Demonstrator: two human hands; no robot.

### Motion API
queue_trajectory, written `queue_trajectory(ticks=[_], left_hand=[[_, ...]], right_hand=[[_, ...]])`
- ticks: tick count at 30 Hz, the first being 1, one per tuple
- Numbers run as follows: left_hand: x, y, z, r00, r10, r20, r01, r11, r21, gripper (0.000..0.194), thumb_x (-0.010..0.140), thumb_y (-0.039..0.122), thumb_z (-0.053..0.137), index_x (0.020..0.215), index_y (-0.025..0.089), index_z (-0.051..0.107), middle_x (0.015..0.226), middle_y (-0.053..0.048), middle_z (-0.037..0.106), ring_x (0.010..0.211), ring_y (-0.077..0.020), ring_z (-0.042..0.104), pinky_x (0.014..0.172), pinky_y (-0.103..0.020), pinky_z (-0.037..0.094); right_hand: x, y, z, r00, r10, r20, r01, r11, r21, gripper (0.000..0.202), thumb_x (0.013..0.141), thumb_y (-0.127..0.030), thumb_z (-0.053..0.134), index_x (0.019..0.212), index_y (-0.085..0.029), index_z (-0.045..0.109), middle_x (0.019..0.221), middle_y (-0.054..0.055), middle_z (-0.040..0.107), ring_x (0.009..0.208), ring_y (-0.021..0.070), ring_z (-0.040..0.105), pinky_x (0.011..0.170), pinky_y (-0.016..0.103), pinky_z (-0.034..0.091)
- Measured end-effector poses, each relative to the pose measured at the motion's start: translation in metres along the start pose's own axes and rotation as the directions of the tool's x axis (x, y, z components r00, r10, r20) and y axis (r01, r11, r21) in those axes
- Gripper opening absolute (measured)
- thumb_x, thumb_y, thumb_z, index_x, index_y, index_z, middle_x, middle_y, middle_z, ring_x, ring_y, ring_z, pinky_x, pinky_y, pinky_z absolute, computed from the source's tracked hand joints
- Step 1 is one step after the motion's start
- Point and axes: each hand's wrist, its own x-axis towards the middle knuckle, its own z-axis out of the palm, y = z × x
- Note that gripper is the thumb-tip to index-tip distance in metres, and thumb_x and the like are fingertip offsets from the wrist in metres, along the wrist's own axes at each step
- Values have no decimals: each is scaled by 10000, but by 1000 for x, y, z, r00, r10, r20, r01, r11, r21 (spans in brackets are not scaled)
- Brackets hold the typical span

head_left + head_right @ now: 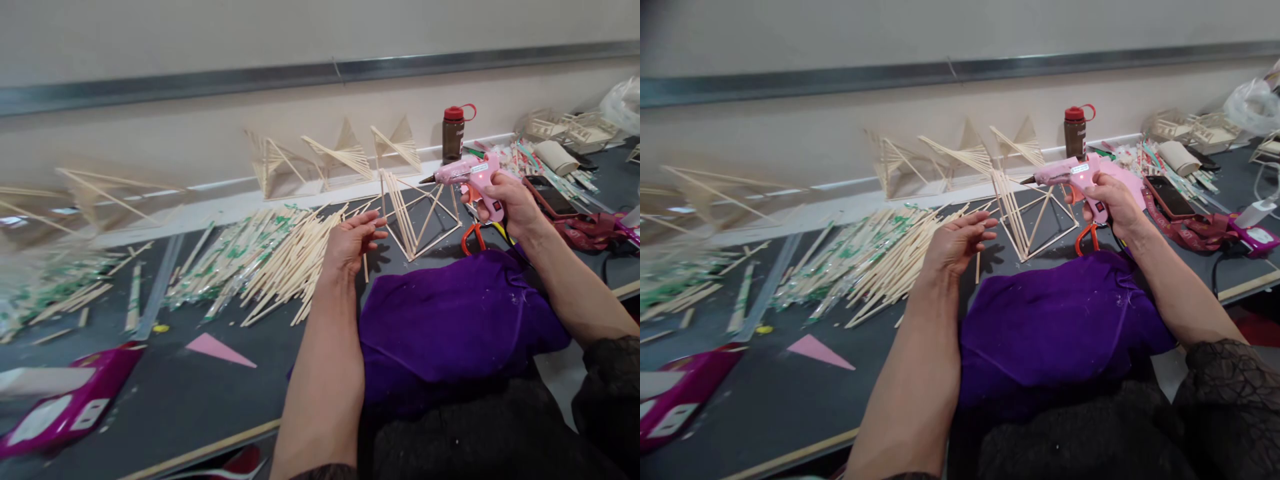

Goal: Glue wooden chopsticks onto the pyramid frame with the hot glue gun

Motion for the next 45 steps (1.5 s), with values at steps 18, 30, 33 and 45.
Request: queue_trajectory(ticks=[18, 30, 33, 45], left_hand=[[-4, -5, 1, 986, 160, -45, -144, 958, 250, 145, 754, 293, 723, 695, 162, 709, 389, 49, 453, 322, -73, 353, 338, -194, 213], [3, -21, 15, 996, 93, 11, -93, 972, 217, 297, 618, 273, 822, 885, 184, 725, 913, -59, 733, 761, -161, 635, 499, -205, 408], [3, -28, 26, 994, 61, 87, -74, 986, 149, 326, 602, 228, 804, 900, 177, 680, 930, -52, 716, 784, -160, 638, 555, -211, 449], [6, -27, 38, 974, 15, 228, -91, 940, 329, 184, 592, 226, 674, 758, 173, 614, 660, 9, 589, 558, -105, 490, 445, -208, 259]], right_hand=[[-2, -5, 5, 1000, 17, -26, -18, 998, -59, 322, 759, -380, 710, 1021, -204, 649, 845, 45, 708, 467, 111, 576, 383, 237, 371], [-5, -5, -1, 981, 153, 118, -129, 974, -188, 234, 728, -232, 793, 895, -161, 646, 771, 40, 672, 513, 114, 580, 414, 189, 350], [-7, -7, 3, 976, 138, 171, -96, 968, -232, 195, 745, -209, 771, 883, -148, 646, 757, 29, 655, 459, 87, 542, 416, 195, 353], [-7, -5, 6, 960, 106, 260, -10, 939, -344, 223, 801, -293, 771, 892, -171, 608, 694, -5, 634, 446, 82, 508, 386, 228, 337]])
